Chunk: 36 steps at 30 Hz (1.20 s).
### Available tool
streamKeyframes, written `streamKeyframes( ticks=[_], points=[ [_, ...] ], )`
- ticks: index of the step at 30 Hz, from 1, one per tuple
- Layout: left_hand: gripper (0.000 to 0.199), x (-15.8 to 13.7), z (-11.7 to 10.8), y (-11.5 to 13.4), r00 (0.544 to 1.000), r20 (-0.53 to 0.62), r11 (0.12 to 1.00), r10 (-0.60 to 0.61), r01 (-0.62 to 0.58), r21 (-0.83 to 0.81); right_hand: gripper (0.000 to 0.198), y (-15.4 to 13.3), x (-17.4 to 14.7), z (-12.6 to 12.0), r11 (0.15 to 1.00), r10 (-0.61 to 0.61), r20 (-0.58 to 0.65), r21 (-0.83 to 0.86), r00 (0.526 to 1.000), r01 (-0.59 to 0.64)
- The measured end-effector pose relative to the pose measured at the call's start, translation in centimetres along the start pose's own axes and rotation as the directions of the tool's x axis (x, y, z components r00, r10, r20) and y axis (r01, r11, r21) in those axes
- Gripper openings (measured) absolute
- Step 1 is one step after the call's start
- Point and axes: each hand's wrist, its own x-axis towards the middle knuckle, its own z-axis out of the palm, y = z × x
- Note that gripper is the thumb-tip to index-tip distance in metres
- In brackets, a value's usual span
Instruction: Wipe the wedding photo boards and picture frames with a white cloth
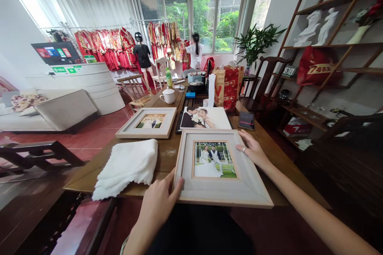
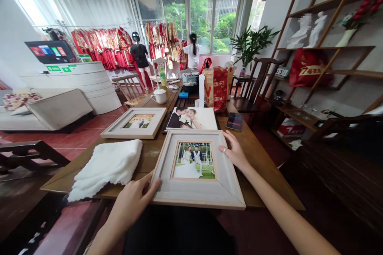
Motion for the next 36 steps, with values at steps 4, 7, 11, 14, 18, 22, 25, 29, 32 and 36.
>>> streamKeyframes(
  ticks=[4, 7, 11, 14, 18, 22, 25, 29, 32, 36],
  points=[
    [0.046, -0.6, -1.2, -1.7, 0.977, -0.198, 0.992, 0.076, -0.093, -0.081, 0.043, 0.0, -0.4, -0.2, 0.996, -0.084, 0.045, -0.009, 0.995, 0.085],
    [0.048, -0.2, -2.8, -5.2, 0.881, -0.401, 0.967, 0.253, -0.247, 0.067, 0.040, -0.2, -0.6, -0.2, 0.993, -0.115, 0.068, 0.016, 0.991, 0.114],
    [0.069, 1.4, -4.2, -9.9, 0.865, -0.351, 0.911, 0.357, -0.240, 0.335, 0.038, -0.5, -0.6, 0.0, 0.991, -0.131, 0.084, 0.036, 0.988, 0.129],
    [0.066, 2.7, -4.4, -10.8, 0.930, -0.249, 0.899, 0.272, -0.154, 0.409, 0.040, -0.8, -0.5, 0.1, 0.993, -0.104, 0.106, 0.066, 0.989, 0.098],
    [0.031, 3.9, -4.1, -9.1, 0.941, -0.292, 0.865, 0.171, -0.002, 0.501, 0.043, -0.8, -0.6, 0.1, 0.995, -0.073, 0.133, 0.084, 0.988, 0.062],
    [0.016, 4.2, -3.5, -7.4, 0.934, -0.324, 0.896, 0.147, 0.013, 0.443, 0.049, -0.4, -0.3, 0.1, 0.995, -0.092, 0.161, 0.059, 0.983, 0.084],
    [0.021, 3.8, -3.5, -6.0, 0.903, -0.387, 0.971, 0.187, -0.111, 0.211, 0.052, -0.1, 0.1, 0.1, 0.992, -0.125, 0.183, 0.047, 0.975, 0.119],
    [0.031, 3.7, -4.9, -2.8, 0.771, -0.609, 0.967, 0.189, -0.254, -0.022, 0.052, 0.0, 0.3, 0.1, 0.988, -0.147, 0.193, -0.012, 0.970, 0.152],
    [0.039, 4.5, -6.1, 0.0, 0.699, -0.674, 0.938, 0.240, -0.345, -0.024, 0.053, 0.1, 0.3, 0.1, 0.987, -0.148, 0.187, -0.036, 0.971, 0.157],
    [0.054, 6.9, -5.7, 3.0, 0.725, -0.564, 0.893, 0.395, -0.446, 0.051, 0.053, 0.2, 0.3, 0.1, 0.986, -0.151, 0.186, -0.035, 0.971, 0.160]
  ],
)
